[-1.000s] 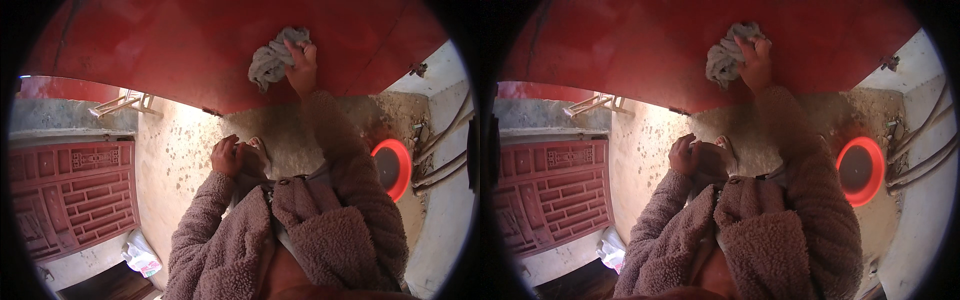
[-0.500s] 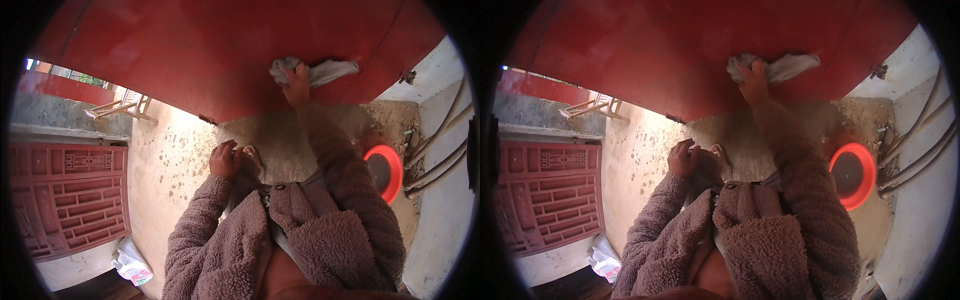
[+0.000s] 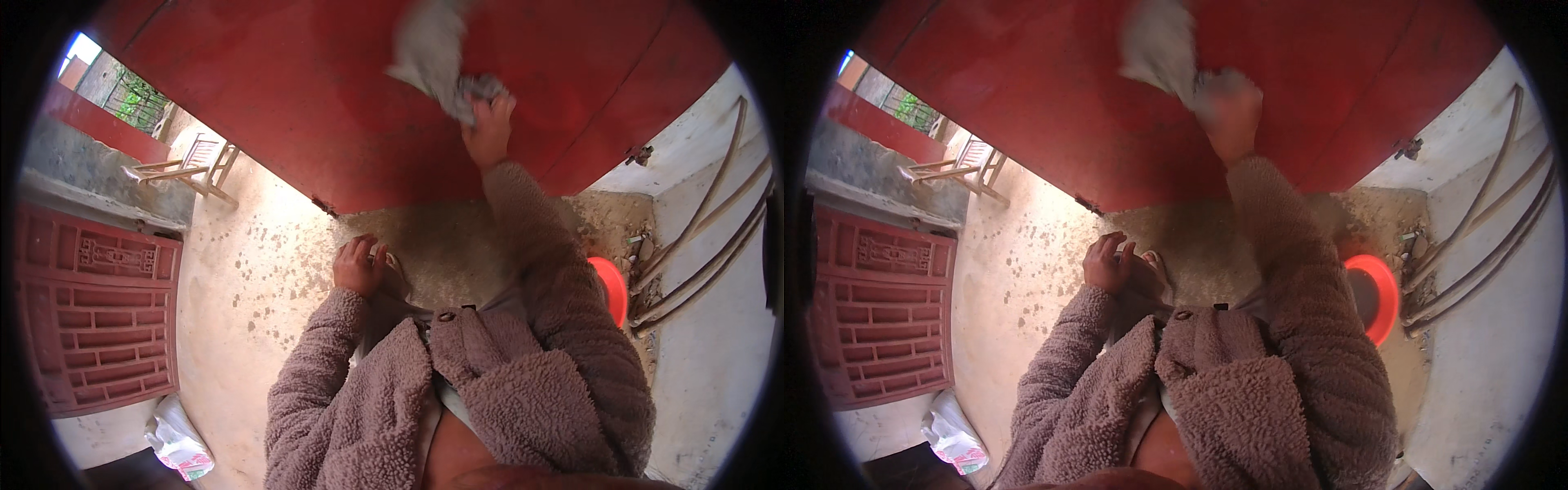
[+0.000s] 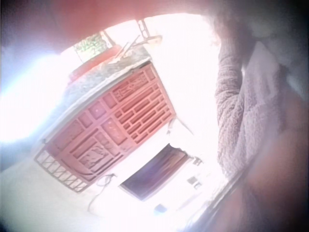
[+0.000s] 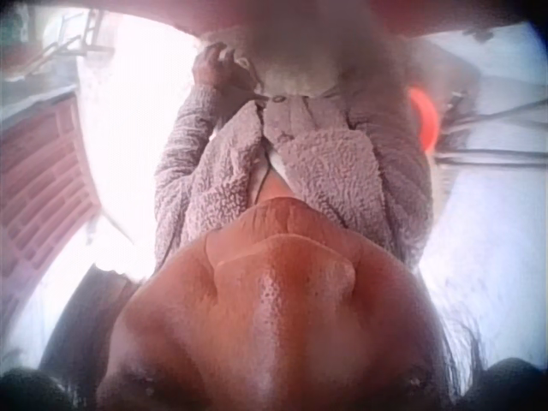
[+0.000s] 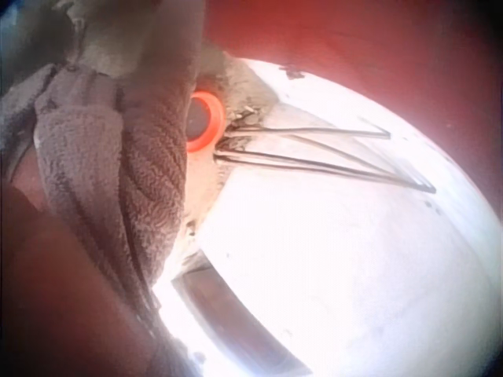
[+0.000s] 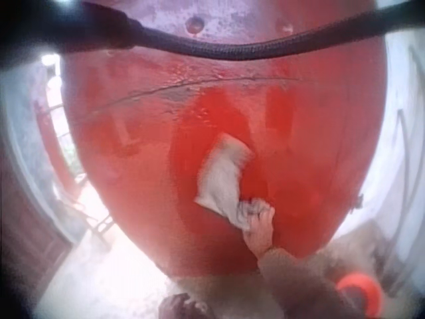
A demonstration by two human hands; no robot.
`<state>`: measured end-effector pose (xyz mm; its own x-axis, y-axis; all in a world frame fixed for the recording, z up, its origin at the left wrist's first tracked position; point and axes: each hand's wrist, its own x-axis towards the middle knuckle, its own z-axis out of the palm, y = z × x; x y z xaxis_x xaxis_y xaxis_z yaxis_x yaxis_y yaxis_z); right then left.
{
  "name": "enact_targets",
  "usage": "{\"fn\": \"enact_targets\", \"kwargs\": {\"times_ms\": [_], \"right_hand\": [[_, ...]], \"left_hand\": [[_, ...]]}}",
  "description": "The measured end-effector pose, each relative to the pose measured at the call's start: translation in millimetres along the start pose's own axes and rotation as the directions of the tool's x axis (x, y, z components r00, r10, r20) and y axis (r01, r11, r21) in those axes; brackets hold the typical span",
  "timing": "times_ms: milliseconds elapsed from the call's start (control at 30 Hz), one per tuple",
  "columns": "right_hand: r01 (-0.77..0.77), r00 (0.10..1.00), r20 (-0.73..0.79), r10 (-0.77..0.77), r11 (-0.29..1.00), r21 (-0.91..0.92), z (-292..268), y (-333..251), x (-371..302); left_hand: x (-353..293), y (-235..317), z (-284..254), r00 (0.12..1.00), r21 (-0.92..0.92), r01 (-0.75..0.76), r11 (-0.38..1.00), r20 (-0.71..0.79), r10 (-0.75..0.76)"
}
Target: The person wipes a large red metal door with a cloth, repeatedly dipping the cloth into a red basin of water on the floor. The person cleans the door surface in sections, moving from the middle to the edges and lower parts.
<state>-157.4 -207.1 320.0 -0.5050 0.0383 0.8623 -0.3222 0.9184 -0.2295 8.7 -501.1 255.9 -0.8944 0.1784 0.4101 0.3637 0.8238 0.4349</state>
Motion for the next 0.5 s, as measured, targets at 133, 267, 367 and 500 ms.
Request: {"fn": "enact_targets", "kwargs": {"times_ms": [133,267,367,500], "right_hand": [[-0.649,0.731,0.450,0.513,0.727,0.224,16.7,42.7,-105.3],[-0.892,0.422,0.581,0.696,0.434,0.128,-9.7,28.1,-136.3],[-0.938,0.310,0.730,0.610,0.320,0.131,-16.6,15.6,-144.4],[-0.947,0.319,0.923,0.217,0.027,0.321,-98.2,-54.0,-110.9]], "left_hand": [[3.8,5.3,6.3,1.000,-0.028,-0.030,0.999,0.003,0.030],[2.3,6.4,5.9,0.996,-0.035,-0.036,0.999,0.076,0.039],[7.6,35.1,0.9,0.980,-0.046,0.094,0.994,0.182,-0.084],[20.9,41.0,48.3,0.970,-0.675,0.226,0.702,0.086,-0.229]]}}
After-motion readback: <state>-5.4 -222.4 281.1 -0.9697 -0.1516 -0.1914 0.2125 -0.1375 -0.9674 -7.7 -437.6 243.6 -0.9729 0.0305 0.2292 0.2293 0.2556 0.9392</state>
